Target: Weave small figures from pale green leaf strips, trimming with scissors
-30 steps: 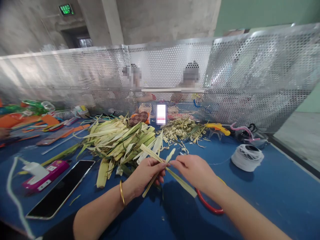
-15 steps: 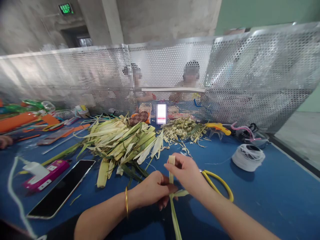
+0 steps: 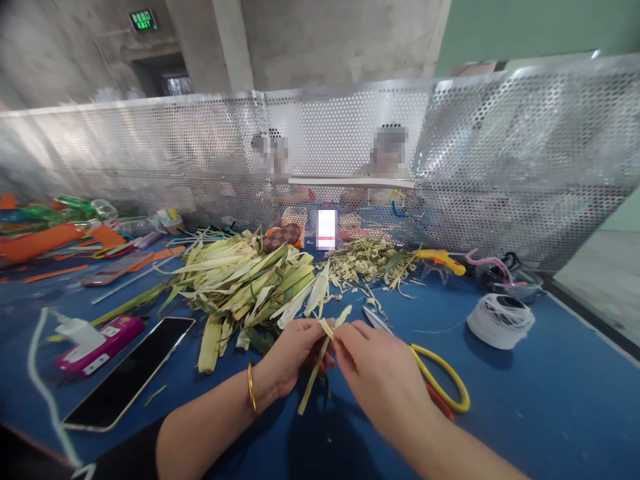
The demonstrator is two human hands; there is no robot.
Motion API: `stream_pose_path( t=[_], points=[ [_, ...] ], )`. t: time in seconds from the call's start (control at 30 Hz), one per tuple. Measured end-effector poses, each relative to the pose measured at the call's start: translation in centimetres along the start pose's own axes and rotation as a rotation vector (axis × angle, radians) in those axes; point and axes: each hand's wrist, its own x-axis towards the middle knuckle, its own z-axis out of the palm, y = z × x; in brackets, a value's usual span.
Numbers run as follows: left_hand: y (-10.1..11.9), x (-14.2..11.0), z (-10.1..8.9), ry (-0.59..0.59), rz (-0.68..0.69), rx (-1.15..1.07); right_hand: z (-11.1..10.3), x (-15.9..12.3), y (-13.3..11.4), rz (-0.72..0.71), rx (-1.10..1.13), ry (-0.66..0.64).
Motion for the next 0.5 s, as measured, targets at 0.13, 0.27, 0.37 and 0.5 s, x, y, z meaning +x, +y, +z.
stream_pose_path(
  t=[0.13,0.27,0.37,0.5],
  points=[
    [0.3,0.1,0.0,-0.070,-0.029,-0.144,0.8,-0.1,-0.1,-0.023,-0.044,0.157],
    [1.1,-0.4,0.1,-0.106,-0.028,-0.221,1.4,-0.1,0.2,-0.063,-0.159,0.226],
    [1.3,-0.7,0.2,-0.108,-0.021,-0.257,2.0,0.0,0.4,-0.085,-0.189,0.217],
    [0.8,-0.3,0.0,-0.056,-0.013,-0.249,1.8,-0.1,0.0,-0.106,-0.148,0.154]
  ],
)
